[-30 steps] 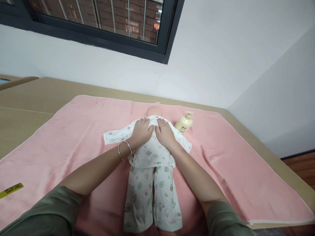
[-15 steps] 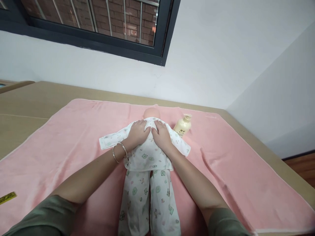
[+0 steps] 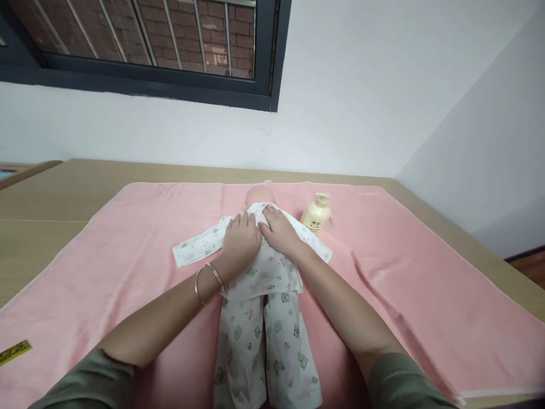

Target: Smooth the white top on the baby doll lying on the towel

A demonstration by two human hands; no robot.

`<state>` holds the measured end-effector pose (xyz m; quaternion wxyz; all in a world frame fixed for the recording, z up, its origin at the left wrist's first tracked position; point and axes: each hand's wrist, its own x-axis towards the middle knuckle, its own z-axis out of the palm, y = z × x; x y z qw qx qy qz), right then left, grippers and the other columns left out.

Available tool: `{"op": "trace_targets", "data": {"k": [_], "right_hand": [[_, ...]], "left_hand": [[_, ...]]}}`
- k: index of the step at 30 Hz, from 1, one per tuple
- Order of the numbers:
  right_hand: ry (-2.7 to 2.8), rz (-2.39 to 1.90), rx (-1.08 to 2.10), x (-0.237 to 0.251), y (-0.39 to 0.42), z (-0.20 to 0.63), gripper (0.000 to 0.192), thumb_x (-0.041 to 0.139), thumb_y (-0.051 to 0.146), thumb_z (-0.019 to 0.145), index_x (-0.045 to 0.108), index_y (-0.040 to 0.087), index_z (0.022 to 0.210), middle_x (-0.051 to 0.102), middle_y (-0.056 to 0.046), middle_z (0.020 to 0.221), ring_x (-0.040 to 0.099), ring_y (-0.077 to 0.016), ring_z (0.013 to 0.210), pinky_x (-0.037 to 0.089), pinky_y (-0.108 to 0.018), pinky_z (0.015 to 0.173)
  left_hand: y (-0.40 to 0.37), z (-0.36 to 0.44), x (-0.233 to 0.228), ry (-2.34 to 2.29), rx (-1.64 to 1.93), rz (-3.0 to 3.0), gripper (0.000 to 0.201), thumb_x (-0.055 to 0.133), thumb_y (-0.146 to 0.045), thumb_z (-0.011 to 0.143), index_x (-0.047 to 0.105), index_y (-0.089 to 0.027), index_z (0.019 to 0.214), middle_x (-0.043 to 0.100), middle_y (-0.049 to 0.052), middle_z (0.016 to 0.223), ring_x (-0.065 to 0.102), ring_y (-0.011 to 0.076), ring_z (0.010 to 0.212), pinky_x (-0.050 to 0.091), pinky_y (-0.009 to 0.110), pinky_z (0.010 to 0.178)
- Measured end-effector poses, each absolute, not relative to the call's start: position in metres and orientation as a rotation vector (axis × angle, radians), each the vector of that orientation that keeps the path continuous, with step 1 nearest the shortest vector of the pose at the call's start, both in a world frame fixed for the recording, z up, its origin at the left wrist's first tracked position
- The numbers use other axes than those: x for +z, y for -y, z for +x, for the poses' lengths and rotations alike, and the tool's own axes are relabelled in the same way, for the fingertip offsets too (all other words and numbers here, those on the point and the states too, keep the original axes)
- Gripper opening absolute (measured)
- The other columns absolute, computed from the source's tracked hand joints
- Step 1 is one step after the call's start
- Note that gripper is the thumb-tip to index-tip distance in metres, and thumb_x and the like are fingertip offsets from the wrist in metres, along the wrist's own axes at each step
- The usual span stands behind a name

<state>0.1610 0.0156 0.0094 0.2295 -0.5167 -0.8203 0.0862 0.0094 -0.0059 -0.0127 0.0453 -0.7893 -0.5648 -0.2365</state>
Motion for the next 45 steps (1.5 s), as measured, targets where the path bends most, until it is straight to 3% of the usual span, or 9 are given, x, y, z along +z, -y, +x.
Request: {"op": "trace_targets", "data": {"k": [4,10,17,21,27,30,35,39,45], "right_hand": [[2.252,-1.516,0.176,0.013,-0.007,0.152,0.056,0.037,0.03,0.103,0.046,0.0,0.149,0.044,-0.023,0.157,0.037,-0.0308,0.15,0.026,-0.047,0.125],[2.255,-1.585,0.129,0.015,0.013,0.137,0.056,0.034,0.028,0.103,0.044,-0.001,0.15,0.043,-0.025,0.157,0.036,-0.0333,0.15,0.026,-0.05,0.125],[2.21,-1.503,0.294,0.014,-0.01,0.157,0.054,0.031,0.03,0.105,0.048,0.004,0.148,0.043,-0.019,0.159,0.034,-0.0264,0.152,0.026,-0.043,0.126],[2.197,-1.523,0.288,0.013,-0.013,0.157,0.054,0.034,0.03,0.104,0.047,0.003,0.149,0.041,-0.02,0.16,0.031,-0.0285,0.153,0.025,-0.046,0.126],[2.296,-1.603,0.17,0.02,0.024,0.136,0.057,0.034,0.021,0.1,0.042,-0.002,0.151,0.042,-0.027,0.157,0.031,-0.0345,0.152,0.026,-0.053,0.124],[2.375,-1.541,0.181,0.023,0.029,0.135,0.056,0.033,0.017,0.099,0.042,0.0,0.151,0.045,-0.024,0.156,0.032,-0.0308,0.152,0.025,-0.05,0.125],[2.207,-1.617,0.304,0.023,0.003,0.152,0.053,0.035,0.03,0.104,0.047,0.007,0.15,0.046,-0.019,0.157,0.036,-0.0294,0.151,0.028,-0.046,0.124],[2.123,-1.722,0.297,0.022,-0.009,0.157,0.057,0.039,0.036,0.104,0.045,0.006,0.151,0.043,-0.021,0.158,0.034,-0.0337,0.151,0.027,-0.051,0.124],[2.235,-1.745,0.145,0.024,0.014,0.14,0.055,0.032,0.025,0.103,0.046,-0.004,0.148,0.05,-0.028,0.151,0.041,-0.0355,0.147,0.031,-0.048,0.121]], "left_hand": [[0.005,0.008,-0.013,1.659,-0.741,-2.472,0.05,0.032,-0.024,0.1,0.052,-0.003,0.14,0.056,0.024,0.146,0.047,0.034,0.142,0.038,0.052,0.117],[-0.025,-0.007,-0.009,1.761,-0.795,-2.582,0.047,0.031,-0.03,0.101,0.058,-0.009,0.134,0.061,0.019,0.142,0.055,0.0296,0.135,0.042,0.049,0.114],[0.004,0.012,-0.018,1.757,-0.815,-2.431,0.051,0.032,-0.027,0.1,0.05,-0.007,0.143,0.054,0.022,0.149,0.045,0.0369,0.143,0.039,0.057,0.114],[0.014,0.018,-0.017,1.716,-0.815,-2.458,0.052,0.034,-0.023,0.099,0.049,-0.006,0.144,0.05,0.023,0.153,0.04,0.0379,0.147,0.037,0.057,0.116],[-0.021,-0.006,-0.008,1.902,-0.811,-2.636,0.05,0.029,-0.029,0.101,0.055,-0.014,0.142,0.052,0.014,0.154,0.044,0.0304,0.146,0.034,0.055,0.119],[-0.029,-0.008,-0.008,1.961,-0.794,-2.586,0.051,0.028,-0.029,0.102,0.054,-0.013,0.143,0.051,0.016,0.155,0.044,0.0304,0.147,0.033,0.056,0.12],[-0.003,0.007,-0.013,1.826,-0.765,-2.468,0.052,0.032,-0.029,0.101,0.052,-0.007,0.143,0.054,0.022,0.15,0.045,0.0361,0.144,0.037,0.055,0.116],[0.014,0.014,-0.015,1.702,-0.755,-2.436,0.051,0.037,-0.026,0.098,0.051,-0.004,0.142,0.052,0.025,0.15,0.042,0.0378,0.146,0.036,0.055,0.117],[-0.006,0.001,-0.006,1.675,-0.731,-2.558,0.045,0.036,-0.024,0.097,0.059,-0.003,0.129,0.061,0.025,0.139,0.053,0.033,0.136,0.038,0.049,0.117]]}}
